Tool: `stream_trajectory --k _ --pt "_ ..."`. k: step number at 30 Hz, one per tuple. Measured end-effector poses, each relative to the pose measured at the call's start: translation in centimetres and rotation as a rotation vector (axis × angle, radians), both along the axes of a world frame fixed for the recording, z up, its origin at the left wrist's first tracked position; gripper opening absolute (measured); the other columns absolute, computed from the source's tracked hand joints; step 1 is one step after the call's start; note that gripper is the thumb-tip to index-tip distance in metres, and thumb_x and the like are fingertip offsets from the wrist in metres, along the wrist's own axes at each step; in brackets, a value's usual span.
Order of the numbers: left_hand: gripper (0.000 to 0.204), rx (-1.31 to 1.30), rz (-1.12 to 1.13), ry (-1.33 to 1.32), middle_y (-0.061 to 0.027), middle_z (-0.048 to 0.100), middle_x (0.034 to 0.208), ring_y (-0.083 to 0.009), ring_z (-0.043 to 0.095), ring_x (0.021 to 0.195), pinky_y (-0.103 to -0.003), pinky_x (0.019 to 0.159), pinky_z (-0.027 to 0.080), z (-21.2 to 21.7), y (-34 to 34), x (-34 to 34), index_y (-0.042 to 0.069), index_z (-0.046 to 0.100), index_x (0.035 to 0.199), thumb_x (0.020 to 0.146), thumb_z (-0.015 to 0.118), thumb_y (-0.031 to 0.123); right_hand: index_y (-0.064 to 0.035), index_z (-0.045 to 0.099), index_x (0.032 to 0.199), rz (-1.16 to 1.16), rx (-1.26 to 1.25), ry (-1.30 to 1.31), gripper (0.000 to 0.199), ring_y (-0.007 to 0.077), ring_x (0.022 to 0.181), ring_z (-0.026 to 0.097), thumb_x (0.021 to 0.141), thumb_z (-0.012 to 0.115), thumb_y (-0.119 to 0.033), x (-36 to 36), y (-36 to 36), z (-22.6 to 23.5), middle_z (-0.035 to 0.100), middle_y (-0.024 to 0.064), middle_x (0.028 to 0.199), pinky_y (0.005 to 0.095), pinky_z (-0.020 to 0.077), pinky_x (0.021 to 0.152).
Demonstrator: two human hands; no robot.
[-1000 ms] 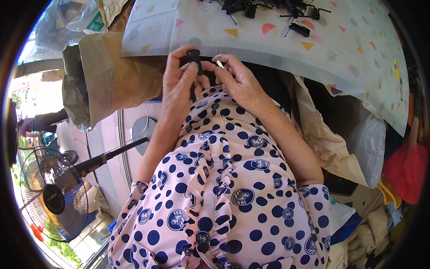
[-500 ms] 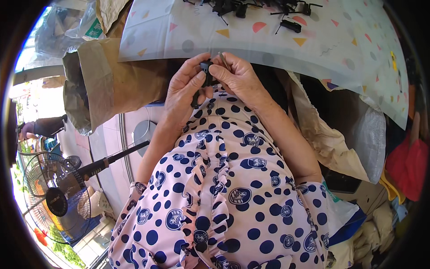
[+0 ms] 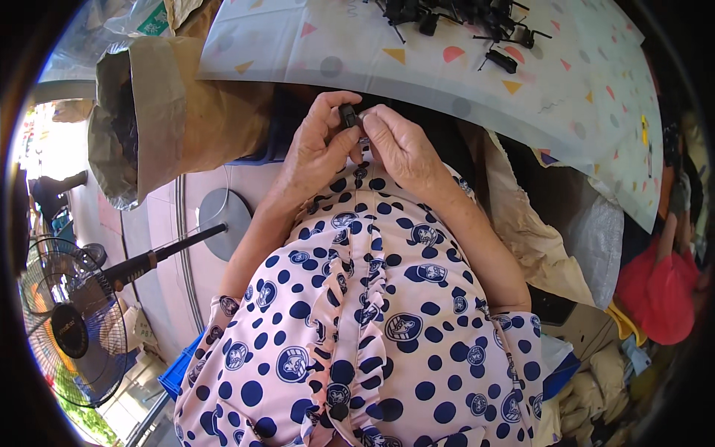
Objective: Manually sorting or inspecting small black plastic components at a workbench.
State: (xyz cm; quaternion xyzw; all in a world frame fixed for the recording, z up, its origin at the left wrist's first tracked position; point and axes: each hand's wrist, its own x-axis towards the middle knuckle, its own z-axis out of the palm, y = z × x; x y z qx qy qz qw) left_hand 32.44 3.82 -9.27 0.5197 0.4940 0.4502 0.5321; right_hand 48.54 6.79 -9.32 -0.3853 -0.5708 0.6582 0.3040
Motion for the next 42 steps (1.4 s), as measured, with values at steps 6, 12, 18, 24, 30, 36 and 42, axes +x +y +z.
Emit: stream_trajectory --k 6,12,18,24,30,36,42 --pt "0.025 0.045 0.024 -0.005 -0.0054 0.052 0.07 -0.0094 0.051 0.058 -0.024 0.052 0.042 -0.8 0.0 -0.1 0.003 0.043 0.109 0.087 0.051 -0.005 -0.0025 0.052 0.105 0.06 0.094 -0.101 0.02 0.0025 0.063 0.041 0.1 0.042 -0.019 -0.5 0.0 -0.2 0.046 -0.0047 0.072 0.0174 0.0355 0.055" --pt "0.026 0.034 0.042 0.132 -0.0092 0.053 0.07 -0.0146 0.05 0.058 -0.027 0.054 0.042 -1.0 -0.4 0.3 0.005 0.045 0.107 0.085 0.053 -0.005 -0.004 0.053 0.099 0.053 0.191 -0.125 0.011 0.0038 0.06 0.041 0.097 0.045 -0.012 -0.7 0.1 -0.9 0.045 -0.0029 0.068 0.0197 0.0361 0.053" --pt "0.029 0.151 0.149 0.351 -0.0133 0.056 0.074 -0.0227 0.054 0.062 -0.03 0.059 0.046 -0.7 0.1 0.6 0.005 0.046 0.108 0.083 0.057 -0.005 -0.0041 0.054 0.1 -0.029 0.216 -0.001 0.012 0.0042 0.061 0.042 0.098 0.046 -0.013 -1.4 0.4 -1.6 0.045 -0.0029 0.069 0.02 0.0374 0.055" --pt "0.03 0.248 0.275 0.549 -0.0128 0.057 0.075 -0.0168 0.055 0.061 -0.03 0.057 0.046 2.5 0.3 -1.7 0.006 0.052 0.109 0.082 0.062 0.002 -0.0072 0.056 0.11 0.039 0.101 -0.064 0.02 0.0039 0.065 0.044 0.097 0.049 -0.02 0.6 1.7 0.9 0.051 -0.0035 0.077 0.0201 0.0396 0.06" --pt "0.031 0.481 0.796 0.889 -0.0147 0.062 0.076 -0.0187 0.063 0.066 -0.034 0.061 0.049 10.2 4.3 -18.9 0.006 0.052 0.112 0.082 0.059 0.01 -0.0103 0.05 0.125 -0.478 0.553 -0.844 0.035 0.0198 0.085 0.063 0.091 0.055 -0.018 11.2 8.6 1.0 0.064 0.0101 0.109 0.0304 0.0467 0.079" --pt "0.039 0.113 0.831 0.952 -0.014 0.063 0.073 -0.0195 0.063 0.054 -0.034 0.059 0.052 8.6 5.8 -32.1 0.004 0.052 0.114 0.077 0.062 0.013 -0.0142 0.05 0.128 -0.311 0.752 -1.026 0.036 0.0313 0.086 0.061 0.093 0.052 -0.021 16.2 11.9 -2.1 0.062 0.0145 0.11 0.0359 0.0459 0.075" --pt "0.043 0.425 0.895 1.351 -0.0174 0.064 0.095 -0.0346 0.061 0.096 -0.043 0.086 0.046 7.8 5.9 -31.5 0.007 0.052 0.118 0.081 0.061 0.026 -0.0036 0.052 0.124 -0.225 0.467 -0.879 0.034 0.0172 0.077 0.057 0.095 0.051 -0.023 20.4 12.8 -3.1 0.063 0.0069 0.098 0.0331 0.0426 0.068"
